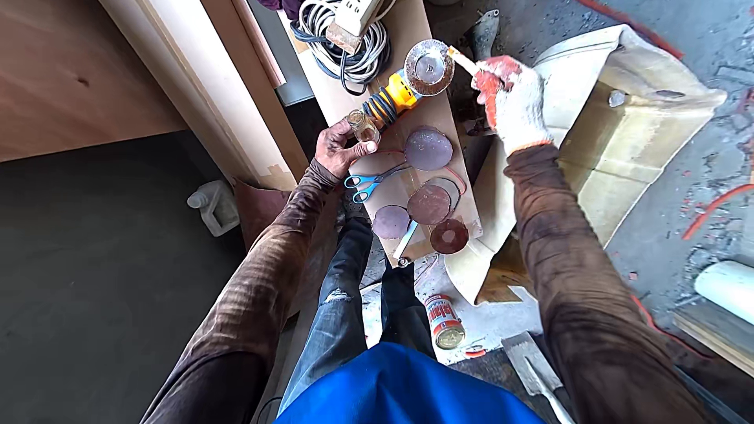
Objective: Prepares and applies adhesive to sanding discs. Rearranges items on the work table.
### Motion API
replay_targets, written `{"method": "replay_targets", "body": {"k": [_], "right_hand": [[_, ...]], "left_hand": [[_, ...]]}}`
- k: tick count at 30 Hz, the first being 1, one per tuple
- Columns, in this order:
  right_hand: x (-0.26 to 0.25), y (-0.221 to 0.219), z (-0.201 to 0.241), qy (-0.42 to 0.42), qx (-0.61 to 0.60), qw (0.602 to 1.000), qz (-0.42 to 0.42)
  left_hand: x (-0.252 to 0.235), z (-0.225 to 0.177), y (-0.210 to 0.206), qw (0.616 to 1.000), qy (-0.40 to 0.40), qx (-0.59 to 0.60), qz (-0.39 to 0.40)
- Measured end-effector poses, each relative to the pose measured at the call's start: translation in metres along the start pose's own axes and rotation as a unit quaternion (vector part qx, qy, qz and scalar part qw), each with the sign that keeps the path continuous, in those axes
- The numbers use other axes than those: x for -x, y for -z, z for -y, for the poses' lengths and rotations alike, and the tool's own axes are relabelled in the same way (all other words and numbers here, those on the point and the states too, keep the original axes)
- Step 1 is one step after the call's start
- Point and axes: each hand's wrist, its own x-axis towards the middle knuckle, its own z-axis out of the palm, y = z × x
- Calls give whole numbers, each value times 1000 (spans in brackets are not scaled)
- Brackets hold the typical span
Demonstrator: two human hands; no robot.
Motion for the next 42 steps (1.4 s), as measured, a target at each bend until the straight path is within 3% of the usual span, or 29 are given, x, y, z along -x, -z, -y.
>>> {"method": "replay_targets", "body": {"k": [6,11,16,19,23,27,32,37,42], "right_hand": [[20,11,4,-9,8,997,73],[14,-4,-5,13,-50,999,19],[32,-12,-10,6,-37,997,70],[47,-7,-14,17,-46,998,48],[21,3,-10,4,-115,993,13],[-1,-2,-13,0,-75,997,24],[15,6,-15,6,-25,997,66],[-3,12,-13,-2,-53,998,26],[-16,15,-20,-34,-90,988,124]], "left_hand": [[-1,0,-1,1000,-4,-1,-2],[1,0,-2,1000,-5,-8,-9],[1,0,-1,1000,-3,-7,-15],[1,0,-3,1000,-6,-2,-9],[2,1,-4,1000,-10,-8,-26],[1,0,-4,1000,-12,-14,-25],[-1,0,-4,999,-14,-14,-29],[-1,2,-4,1000,-18,-16,-19],[1,3,-4,999,-13,-12,-28]]}}
